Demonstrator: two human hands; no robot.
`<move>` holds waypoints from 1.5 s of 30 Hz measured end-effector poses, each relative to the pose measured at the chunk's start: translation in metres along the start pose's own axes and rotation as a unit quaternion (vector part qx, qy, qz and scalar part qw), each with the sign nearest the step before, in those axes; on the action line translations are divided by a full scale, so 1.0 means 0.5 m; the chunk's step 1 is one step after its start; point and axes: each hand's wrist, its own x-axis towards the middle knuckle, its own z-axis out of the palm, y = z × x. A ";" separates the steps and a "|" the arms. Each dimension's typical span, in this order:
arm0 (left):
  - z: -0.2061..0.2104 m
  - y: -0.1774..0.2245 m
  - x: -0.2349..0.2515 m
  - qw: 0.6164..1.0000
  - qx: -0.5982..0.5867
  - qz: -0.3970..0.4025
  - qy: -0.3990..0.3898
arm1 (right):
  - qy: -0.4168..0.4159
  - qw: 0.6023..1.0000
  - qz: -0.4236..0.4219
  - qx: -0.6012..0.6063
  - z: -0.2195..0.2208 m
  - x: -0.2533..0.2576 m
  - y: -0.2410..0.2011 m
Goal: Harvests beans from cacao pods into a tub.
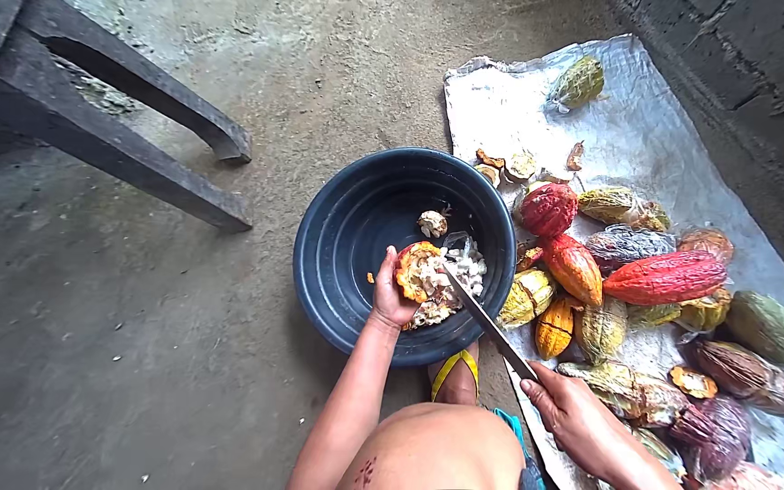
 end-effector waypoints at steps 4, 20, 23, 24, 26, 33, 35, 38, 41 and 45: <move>0.005 0.017 -0.011 0.995 0.041 -0.094 0.016 | 0.060 0.989 -0.052 -0.122 -0.011 -0.021 -0.017; 0.038 0.015 -0.012 0.978 0.206 -0.032 0.019 | 0.041 0.989 -0.033 -0.141 -0.024 -0.018 -0.021; 0.048 0.017 -0.016 0.982 0.185 -0.036 0.028 | 0.043 0.990 -0.015 -0.130 -0.018 -0.014 -0.022; 0.049 0.017 -0.018 0.983 0.176 -0.040 0.023 | 0.043 0.991 -0.010 -0.128 -0.017 -0.014 -0.021; 0.052 0.015 -0.019 0.986 0.160 -0.052 0.015 | 0.047 0.991 -0.010 -0.127 -0.014 -0.015 -0.018; 0.040 0.005 -0.018 0.967 0.245 -0.040 -0.059 | 0.000 0.977 0.056 -0.205 -0.024 -0.016 -0.043; 0.041 0.002 -0.014 0.933 0.354 0.001 -0.069 | -0.047 0.966 0.107 -0.229 -0.028 -0.013 -0.073; 0.049 0.001 -0.012 0.891 0.445 0.052 -0.075 | -0.054 0.957 0.141 -0.248 -0.024 -0.016 -0.099; 0.049 0.004 -0.008 0.861 0.499 0.069 -0.068 | -0.022 0.947 0.155 -0.282 -0.018 -0.024 -0.109; 0.047 0.015 -0.007 0.863 0.501 0.032 -0.053 | 0.027 0.923 0.143 -0.357 -0.017 -0.032 -0.107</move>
